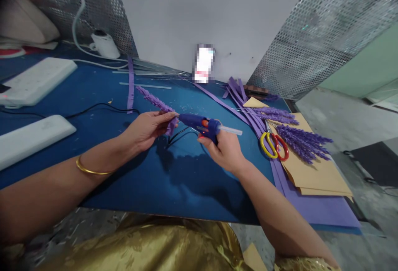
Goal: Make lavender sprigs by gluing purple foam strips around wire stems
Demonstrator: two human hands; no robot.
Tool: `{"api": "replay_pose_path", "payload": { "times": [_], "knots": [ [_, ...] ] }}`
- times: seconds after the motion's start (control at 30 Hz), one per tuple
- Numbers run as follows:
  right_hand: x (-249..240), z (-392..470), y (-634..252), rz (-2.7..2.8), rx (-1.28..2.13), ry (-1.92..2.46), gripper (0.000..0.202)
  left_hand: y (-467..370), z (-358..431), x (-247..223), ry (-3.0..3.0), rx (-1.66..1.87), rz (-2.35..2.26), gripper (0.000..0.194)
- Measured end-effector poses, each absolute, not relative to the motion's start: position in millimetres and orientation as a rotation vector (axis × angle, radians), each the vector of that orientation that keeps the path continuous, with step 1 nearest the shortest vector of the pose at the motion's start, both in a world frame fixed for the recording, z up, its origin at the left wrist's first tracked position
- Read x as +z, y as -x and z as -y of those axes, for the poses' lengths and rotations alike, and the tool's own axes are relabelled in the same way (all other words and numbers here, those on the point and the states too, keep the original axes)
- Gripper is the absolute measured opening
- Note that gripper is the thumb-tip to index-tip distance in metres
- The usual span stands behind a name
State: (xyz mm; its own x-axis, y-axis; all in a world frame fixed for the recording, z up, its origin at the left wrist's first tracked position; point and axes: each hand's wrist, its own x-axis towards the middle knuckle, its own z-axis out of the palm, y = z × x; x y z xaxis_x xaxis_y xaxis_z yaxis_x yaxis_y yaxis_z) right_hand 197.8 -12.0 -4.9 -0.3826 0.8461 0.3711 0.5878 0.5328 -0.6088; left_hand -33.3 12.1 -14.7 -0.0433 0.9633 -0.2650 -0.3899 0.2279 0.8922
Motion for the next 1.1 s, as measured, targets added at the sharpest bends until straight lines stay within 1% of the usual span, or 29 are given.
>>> {"api": "replay_pose_path", "payload": {
  "times": [0.27,0.37,0.63,1.1],
  "knots": [
    [-9.7,10.9,-196.5,2.24,0.131,1.176,0.034,33.3,-11.9,-15.0,-0.686,1.253,-1.108,0.034],
    [-11.2,11.7,-196.3,2.271,0.046,1.175,0.038,32.9,-11.4,-14.4,-0.692,1.256,-1.108,0.033],
    [-11.1,11.8,-196.3,2.308,-0.013,1.129,0.039,31.6,-10.4,-12.5,-0.676,1.252,-1.123,0.032],
    [-9.4,14.4,-196.3,2.338,0.025,1.135,0.041,31.7,-11.2,-13.1,-0.681,1.264,-1.147,0.031]
  ]
}}
